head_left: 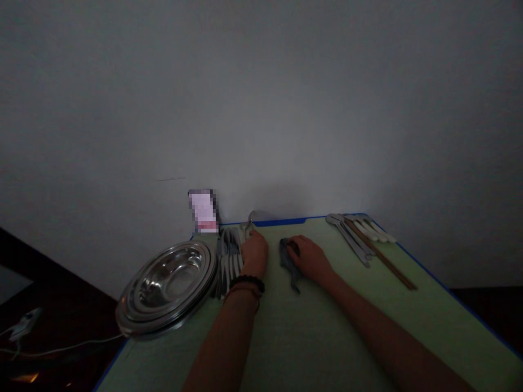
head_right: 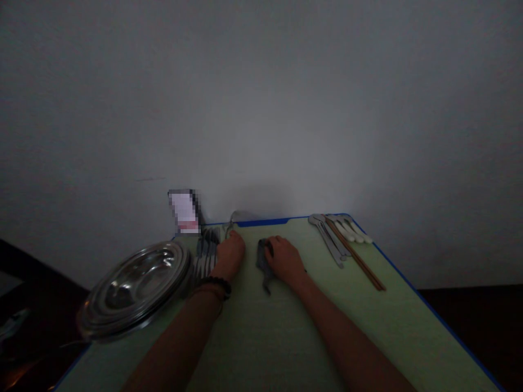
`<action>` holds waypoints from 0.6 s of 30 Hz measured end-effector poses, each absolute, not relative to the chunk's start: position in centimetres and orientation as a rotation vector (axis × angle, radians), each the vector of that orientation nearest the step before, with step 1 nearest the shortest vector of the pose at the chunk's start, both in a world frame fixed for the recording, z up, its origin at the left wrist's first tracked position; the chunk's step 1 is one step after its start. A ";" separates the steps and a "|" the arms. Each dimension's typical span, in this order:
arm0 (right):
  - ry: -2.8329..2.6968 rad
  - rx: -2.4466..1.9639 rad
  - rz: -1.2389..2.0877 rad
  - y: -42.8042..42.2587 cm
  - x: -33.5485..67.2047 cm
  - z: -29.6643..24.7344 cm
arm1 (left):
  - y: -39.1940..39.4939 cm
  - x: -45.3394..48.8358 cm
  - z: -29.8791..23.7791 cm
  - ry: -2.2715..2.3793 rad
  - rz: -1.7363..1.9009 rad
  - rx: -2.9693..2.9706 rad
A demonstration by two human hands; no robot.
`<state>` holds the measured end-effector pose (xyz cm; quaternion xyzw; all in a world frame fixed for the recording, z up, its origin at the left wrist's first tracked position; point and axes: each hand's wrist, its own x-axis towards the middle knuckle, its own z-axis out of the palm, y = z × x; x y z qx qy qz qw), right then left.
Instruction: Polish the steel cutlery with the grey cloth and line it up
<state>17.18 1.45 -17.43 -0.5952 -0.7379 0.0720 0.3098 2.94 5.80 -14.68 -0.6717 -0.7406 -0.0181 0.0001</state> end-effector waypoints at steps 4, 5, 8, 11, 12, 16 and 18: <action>-1.789 -1.478 0.271 2.0 17.5 -17.6 | 4.6 2.6 -15.0 -2.201 -0.093 -2.171; -1.713 -1.463 0.296 2.1 17.8 -17.7 | 4.1 2.6 -15.1 -2.172 -0.097 -2.182; -1.513 -1.488 0.321 2.1 18.9 -17.7 | 2.5 2.5 -15.4 -2.065 -0.101 -2.223; -1.427 -1.533 0.351 1.0 20.1 -17.7 | 0.9 2.3 -15.7 -1.934 -0.091 -2.304; -1.434 -1.546 0.378 0.5 20.4 -17.7 | 0.5 2.2 -15.7 -1.897 -0.084 -2.329; -1.702 -1.625 0.383 -1.4 20.9 -17.5 | 0.0 2.1 -15.5 -1.802 -0.052 -2.402; -1.847 -1.663 0.318 -1.6 21.0 -17.4 | -0.2 2.2 -15.4 -1.780 -0.037 -2.432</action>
